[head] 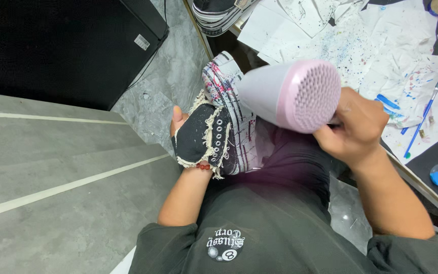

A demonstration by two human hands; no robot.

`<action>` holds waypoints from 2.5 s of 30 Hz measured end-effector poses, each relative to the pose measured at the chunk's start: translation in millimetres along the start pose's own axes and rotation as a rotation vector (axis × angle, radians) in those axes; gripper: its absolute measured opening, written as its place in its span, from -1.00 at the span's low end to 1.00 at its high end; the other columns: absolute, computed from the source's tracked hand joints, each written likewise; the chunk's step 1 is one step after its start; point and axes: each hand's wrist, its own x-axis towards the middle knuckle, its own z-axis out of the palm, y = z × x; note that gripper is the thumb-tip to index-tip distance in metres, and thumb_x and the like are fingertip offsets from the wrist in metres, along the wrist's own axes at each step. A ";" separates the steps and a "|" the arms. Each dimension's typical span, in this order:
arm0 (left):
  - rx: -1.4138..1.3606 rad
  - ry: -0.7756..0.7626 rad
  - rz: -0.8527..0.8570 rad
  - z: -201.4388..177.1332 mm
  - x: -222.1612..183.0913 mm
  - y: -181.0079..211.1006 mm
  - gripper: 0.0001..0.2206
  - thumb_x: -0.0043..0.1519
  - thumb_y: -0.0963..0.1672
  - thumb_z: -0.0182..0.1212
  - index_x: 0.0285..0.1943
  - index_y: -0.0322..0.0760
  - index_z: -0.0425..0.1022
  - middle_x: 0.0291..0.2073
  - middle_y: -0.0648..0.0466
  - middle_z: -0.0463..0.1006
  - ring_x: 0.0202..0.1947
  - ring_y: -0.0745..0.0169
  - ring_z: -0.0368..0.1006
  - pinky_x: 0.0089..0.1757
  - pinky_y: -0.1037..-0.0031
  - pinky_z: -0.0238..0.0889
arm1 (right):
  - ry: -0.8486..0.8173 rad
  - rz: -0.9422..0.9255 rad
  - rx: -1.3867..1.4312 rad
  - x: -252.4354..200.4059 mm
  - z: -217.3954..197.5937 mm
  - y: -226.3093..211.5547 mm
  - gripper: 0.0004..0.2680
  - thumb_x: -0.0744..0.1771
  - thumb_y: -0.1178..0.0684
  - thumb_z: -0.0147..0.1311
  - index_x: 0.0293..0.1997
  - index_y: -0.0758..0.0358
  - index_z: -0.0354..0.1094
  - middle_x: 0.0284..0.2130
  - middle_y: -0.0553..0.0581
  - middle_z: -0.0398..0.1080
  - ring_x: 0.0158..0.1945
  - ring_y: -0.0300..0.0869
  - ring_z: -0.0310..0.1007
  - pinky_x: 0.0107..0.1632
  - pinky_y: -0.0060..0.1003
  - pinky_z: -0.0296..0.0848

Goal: The person holds a sneaker and uses a hair dryer to dry its side, then places the shoe down and uses a brush to mix blue and red liquid in a small cup.

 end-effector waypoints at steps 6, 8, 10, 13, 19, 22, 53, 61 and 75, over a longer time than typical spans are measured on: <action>-0.043 0.089 0.082 1.7 6.3 -2.2 -0.24 0.31 0.21 0.00 0.41 -0.52 0.28 0.20 -0.35 0.48 0.15 -0.30 0.48 0.19 0.05 0.31 | 0.060 -0.104 0.149 -50.8 26.7 -2.9 -0.74 0.25 0.15 0.34 -0.07 0.44 0.37 -0.33 0.29 0.46 -0.32 0.08 0.54 -0.23 -0.16 0.48; -0.064 0.102 0.083 3.9 9.2 -2.4 -0.21 0.29 0.23 -0.05 0.45 -0.47 0.25 0.27 -0.32 0.42 0.23 -0.28 0.41 0.26 0.03 0.22 | 0.009 -0.111 0.274 -63.8 31.1 -8.8 -0.73 0.25 0.13 0.32 -0.06 0.39 0.33 -0.32 0.26 0.47 -0.32 0.06 0.54 -0.25 -0.18 0.48; -0.084 0.035 0.042 6.2 11.6 -0.6 -0.19 0.28 0.25 -0.09 0.49 -0.42 0.23 0.34 -0.27 0.37 0.31 -0.26 0.34 0.31 0.03 0.14 | -0.048 -0.104 0.268 -75.9 30.8 -12.8 -0.70 0.23 0.08 0.35 -0.06 0.34 0.32 -0.32 0.25 0.48 -0.33 0.04 0.53 -0.28 -0.19 0.44; -0.047 0.030 0.074 7.2 11.7 2.0 -0.19 0.30 0.26 -0.11 0.51 -0.38 0.22 0.35 -0.25 0.38 0.31 -0.26 0.35 0.32 0.02 0.14 | -0.057 -0.006 0.234 -89.3 31.2 -11.8 -0.69 0.23 0.09 0.34 -0.03 0.32 0.33 -0.31 0.24 0.48 -0.31 0.05 0.52 -0.27 -0.18 0.44; -0.050 0.027 0.137 13.8 16.0 2.2 -0.22 0.33 0.26 -0.13 0.51 -0.35 0.23 0.35 -0.24 0.38 0.33 -0.24 0.34 0.34 0.02 0.13 | -0.153 -0.023 0.234 -95.8 30.2 -10.6 -0.72 0.19 0.12 0.28 -0.07 0.25 0.37 -0.27 0.18 0.50 -0.28 0.03 0.53 -0.25 -0.14 0.43; -0.007 0.045 0.144 15.9 15.9 -0.6 -0.23 0.30 0.25 -0.11 0.51 -0.33 0.24 0.36 -0.22 0.37 0.34 -0.24 0.32 0.33 0.01 0.13 | -0.135 0.108 0.242 -95.6 29.9 -9.3 -0.74 0.22 0.13 0.27 -0.05 0.26 0.35 -0.21 0.22 0.48 -0.20 0.06 0.53 -0.16 -0.13 0.47; -0.018 0.006 0.330 7.1 23.3 34.7 -0.19 0.31 0.27 -0.09 0.44 -0.46 0.27 0.33 -0.26 0.38 0.30 -0.24 0.35 0.32 0.02 0.18 | -0.233 0.060 0.436 -98.8 54.6 -18.8 -0.75 0.20 0.14 0.25 -0.09 0.29 0.36 -0.22 0.22 0.49 -0.22 0.03 0.52 -0.18 -0.17 0.45; -0.053 0.131 0.324 3.0 22.9 30.7 -0.12 0.24 0.32 -0.13 0.43 -0.47 0.24 0.30 -0.28 0.38 0.26 -0.24 0.35 0.26 0.02 0.20 | -0.297 -0.049 0.291 -93.2 46.8 -23.1 -0.73 0.16 0.15 0.25 -0.11 0.26 0.40 -0.27 0.19 0.49 -0.26 0.05 0.52 -0.23 -0.15 0.45; -0.026 0.026 0.277 -0.8 19.2 10.1 -0.10 0.23 0.35 -0.08 0.42 -0.46 0.28 0.29 -0.24 0.42 0.28 -0.21 0.37 0.31 0.05 0.17 | -0.222 0.123 0.340 -87.9 54.9 -15.8 -0.73 0.22 0.13 0.26 -0.02 0.28 0.40 -0.19 0.20 0.50 -0.21 0.03 0.54 -0.18 -0.17 0.49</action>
